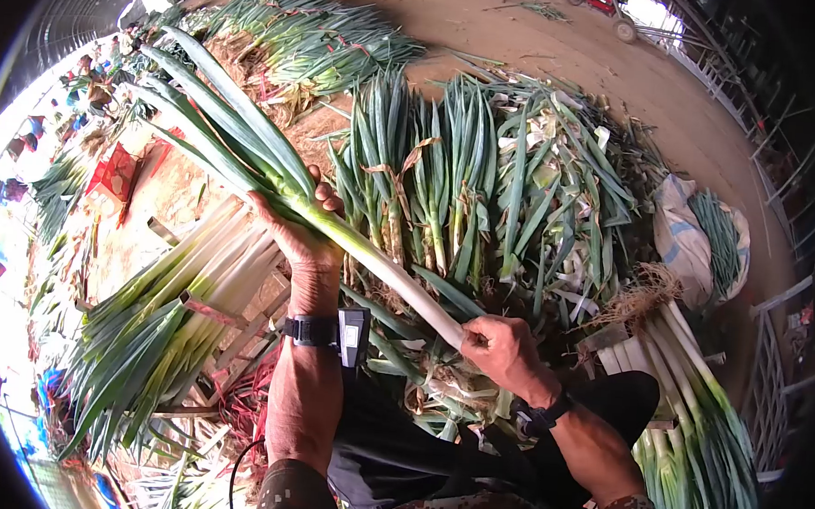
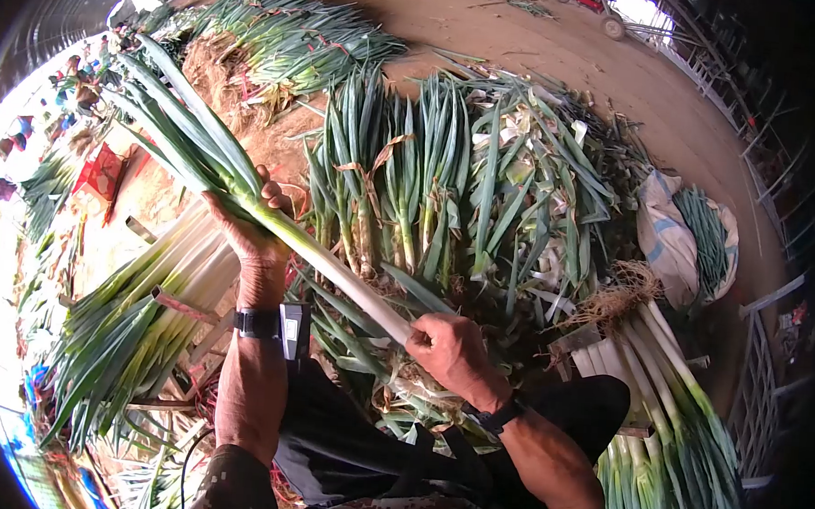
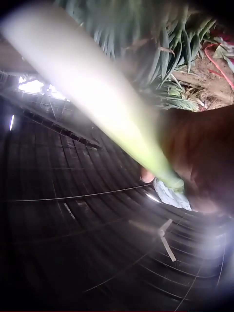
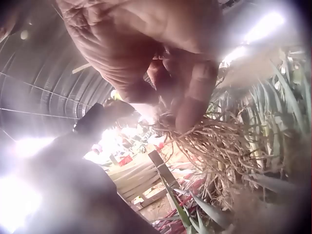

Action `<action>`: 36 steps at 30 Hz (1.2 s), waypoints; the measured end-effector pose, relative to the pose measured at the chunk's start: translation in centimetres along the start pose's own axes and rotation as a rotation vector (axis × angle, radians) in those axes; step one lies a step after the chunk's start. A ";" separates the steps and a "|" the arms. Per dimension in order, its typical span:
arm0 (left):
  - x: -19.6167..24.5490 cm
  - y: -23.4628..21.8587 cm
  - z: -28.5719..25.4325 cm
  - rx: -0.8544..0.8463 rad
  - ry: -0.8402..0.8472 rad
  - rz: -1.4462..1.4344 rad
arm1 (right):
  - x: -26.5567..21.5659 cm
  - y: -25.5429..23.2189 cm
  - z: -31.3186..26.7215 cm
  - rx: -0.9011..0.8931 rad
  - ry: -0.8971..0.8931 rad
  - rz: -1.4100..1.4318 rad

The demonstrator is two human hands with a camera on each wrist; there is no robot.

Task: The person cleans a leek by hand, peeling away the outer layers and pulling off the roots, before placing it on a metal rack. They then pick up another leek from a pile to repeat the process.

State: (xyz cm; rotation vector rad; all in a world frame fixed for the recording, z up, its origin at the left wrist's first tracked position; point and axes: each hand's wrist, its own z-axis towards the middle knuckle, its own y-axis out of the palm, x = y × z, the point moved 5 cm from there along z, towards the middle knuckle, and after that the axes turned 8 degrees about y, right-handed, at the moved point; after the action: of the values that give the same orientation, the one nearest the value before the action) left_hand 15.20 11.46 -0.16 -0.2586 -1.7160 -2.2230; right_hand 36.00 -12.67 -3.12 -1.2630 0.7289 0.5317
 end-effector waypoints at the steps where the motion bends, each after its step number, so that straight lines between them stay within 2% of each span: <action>1: 0.0 -0.1 -0.1 0.006 -0.001 -0.012 | 0.5 0.2 0.0 0.014 -0.021 -0.015; 5: -0.3 -0.1 0.0 -0.021 -0.016 -0.061 | 1.4 0.4 -0.4 0.001 0.035 0.020; 8: -0.4 -0.2 0.4 -0.019 -0.014 -0.075 | 1.5 0.1 -0.5 -0.035 0.212 0.362; 11: -0.5 0.0 0.1 -0.010 -0.004 -0.066 | 0.3 -0.8 -0.5 -0.122 0.198 0.284; 14: -0.6 0.3 -0.2 0.005 0.011 -0.001 | 0.7 -0.7 -0.4 0.011 -0.013 0.127; 20: -1.4 -0.6 -0.3 -0.004 -0.047 -0.058 | 0.3 -0.7 -0.9 0.118 -0.063 -0.005; 23: -1.0 1.4 -1.0 -0.017 -0.012 -0.089 | 1.9 -0.3 -1.0 0.122 0.029 0.028; 25: -1.3 1.7 -1.1 -0.089 -0.097 -0.252 | 3.9 -0.3 -1.1 0.133 0.097 0.087; 27: -1.3 1.9 -1.5 -0.128 -0.196 -0.381 | 8.8 0.5 -1.5 0.024 0.474 0.417; 29: -1.2 2.4 -1.7 -0.194 -0.272 -0.459 | 13.3 -0.5 -1.6 0.038 0.622 0.399; 30: -1.0 3.0 -1.8 -0.233 -0.295 -0.454 | 13.0 -1.5 -1.8 0.075 0.580 0.418; 31: -0.8 3.5 -2.0 -0.268 -0.317 -0.449 | 12.7 -2.0 -1.8 -0.019 0.584 0.316; 32: -0.9 3.3 -2.1 -0.170 -0.329 -0.384 | 12.2 -2.0 -1.5 -0.013 0.477 0.293; 33: -1.1 3.1 -2.0 -0.153 -0.337 -0.391 | 11.6 -1.9 -1.4 -0.006 0.374 0.271; 35: -1.4 3.3 -2.0 -0.176 -0.354 -0.388 | 8.8 -1.7 -0.7 -0.102 0.330 0.338; 36: -1.5 3.3 -2.1 -0.191 -0.308 -0.328 | 6.8 -1.8 -0.3 -0.149 0.304 0.373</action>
State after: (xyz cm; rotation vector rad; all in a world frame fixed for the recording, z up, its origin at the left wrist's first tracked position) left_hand 17.85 8.91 1.82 -0.4090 -1.8051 -2.7124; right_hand 41.79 -13.65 -6.98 -1.3697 1.2129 0.7142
